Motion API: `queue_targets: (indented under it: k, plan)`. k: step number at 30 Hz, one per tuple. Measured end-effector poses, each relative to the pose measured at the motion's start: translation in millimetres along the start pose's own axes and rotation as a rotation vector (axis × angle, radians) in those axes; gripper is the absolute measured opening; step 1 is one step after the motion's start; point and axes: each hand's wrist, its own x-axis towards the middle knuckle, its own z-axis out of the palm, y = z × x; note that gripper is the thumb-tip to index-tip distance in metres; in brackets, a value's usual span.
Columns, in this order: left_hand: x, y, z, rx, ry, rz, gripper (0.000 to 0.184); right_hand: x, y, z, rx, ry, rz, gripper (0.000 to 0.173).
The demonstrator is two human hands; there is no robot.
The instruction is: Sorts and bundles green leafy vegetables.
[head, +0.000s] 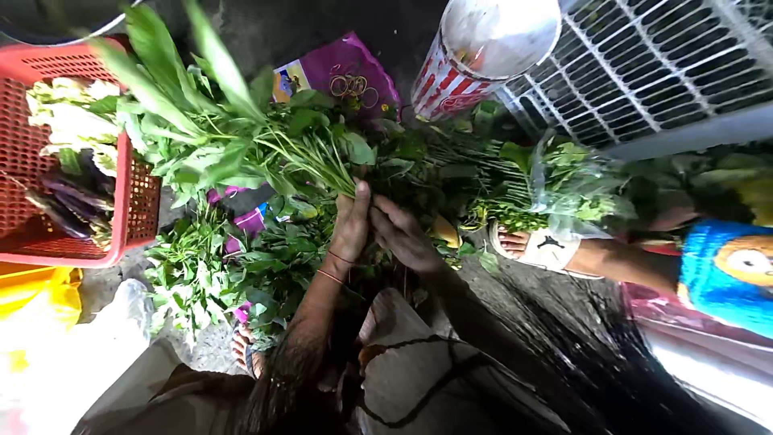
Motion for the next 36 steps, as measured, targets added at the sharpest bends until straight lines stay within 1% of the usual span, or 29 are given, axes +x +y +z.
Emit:
queue_targets:
  k: [1,3,4,6,7,9,11,12,14,15,17,18,19,20,21,22,23,24,25,26,27,28,29,30,32,33,34,36]
  plan:
    - [1,2,0,0.014,-0.003,0.012,0.059,1,-1,-5,-0.038,-0.024,-0.014,0.037]
    - [0,5,-1,-0.044,0.003,-0.022,0.052,-1,-6,-3,-0.268,0.046,-0.106,0.032]
    - [-1,7,-1,-0.135,0.011,-0.063,0.047,-1,-5,3,-0.392,0.116,-0.17,0.031]
    - [0,15,0,-0.404,0.081,-0.171,0.04,3,3,14,-0.613,0.256,-0.312,0.03]
    - [1,16,-2,-0.516,0.114,-0.201,0.039,4,8,19,-0.67,0.308,-0.373,0.03]
    - [2,12,-7,-0.625,0.138,-0.175,0.037,3,14,28,-0.675,0.326,-0.403,0.034]
    - [2,5,-20,-0.573,0.089,-0.115,0.032,-2,13,33,-0.621,0.247,-0.315,0.042]
    - [1,1,-29,-0.476,0.077,-0.099,0.028,-5,15,34,-0.618,0.187,-0.255,0.047]
    - [7,-12,-45,-0.293,0.101,-0.054,0.026,-7,20,33,-0.646,0.053,-0.108,0.053]
    - [13,-18,-53,-0.193,0.136,-0.029,0.03,-7,23,32,-0.644,0.012,-0.043,0.049]
    - [22,-24,-72,-0.029,0.215,-0.006,0.039,-10,34,27,-0.593,0.019,0.036,0.04]
    - [22,-22,-82,-0.032,0.244,-0.031,0.038,-11,41,24,-0.587,0.061,0.031,0.036]
    - [22,-16,-90,-0.117,0.267,-0.047,0.027,-10,48,22,-0.614,0.111,0.002,0.034]
    - [20,-7,-98,-0.282,0.274,-0.071,0.016,-8,53,21,-0.679,0.156,-0.026,0.034]
    - [16,1,-108,-0.486,0.26,-0.084,0.02,-6,58,21,-0.754,0.192,-0.065,0.037]
    - [13,7,-119,-0.683,0.239,-0.062,0.032,-4,61,21,-0.803,0.203,-0.091,0.045]
    - [10,11,-128,-0.813,0.232,-0.021,0.039,-3,62,21,-0.835,0.21,-0.116,0.05]
    - [10,14,-135,-0.842,0.252,0.005,0.041,0,61,23,-0.844,0.221,-0.162,0.047]
    - [12,17,-139,-0.75,0.317,-0.011,0.039,4,58,26,-0.834,0.213,-0.221,0.039]
    - [13,17,-140,-0.575,0.394,-0.064,0.036,8,55,32,-0.82,0.169,-0.281,0.031]
    - [14,15,-138,-0.406,0.437,-0.12,0.033,13,54,39,-0.821,0.111,-0.356,0.026]
    - [14,14,-135,-0.313,0.419,-0.16,0.03,20,55,46,-0.84,0.04,-0.415,0.025]
    - [10,13,-132,-0.324,0.354,-0.176,0.03,28,57,52,-0.882,-0.042,-0.422,0.025]
    - [4,12,-131,-0.433,0.241,-0.167,0.031,37,59,58,-0.94,-0.127,-0.381,0.025]
    - [-7,1,-136,-0.808,-0.063,-0.086,0.031,52,60,64,-1.024,-0.255,-0.265,0.024]
    - [-8,-6,-139,-0.989,-0.183,-0.032,0.029,57,59,65,-1.04,-0.298,-0.238,0.025]
    - [-7,-11,-143,-1.126,-0.283,0.023,0.024,60,54,65,-1.057,-0.33,-0.226,0.027]
    - [-6,-13,-143,-1.315,-0.402,0.081,0.019,61,45,62,-1.099,-0.373,-0.209,0.03]
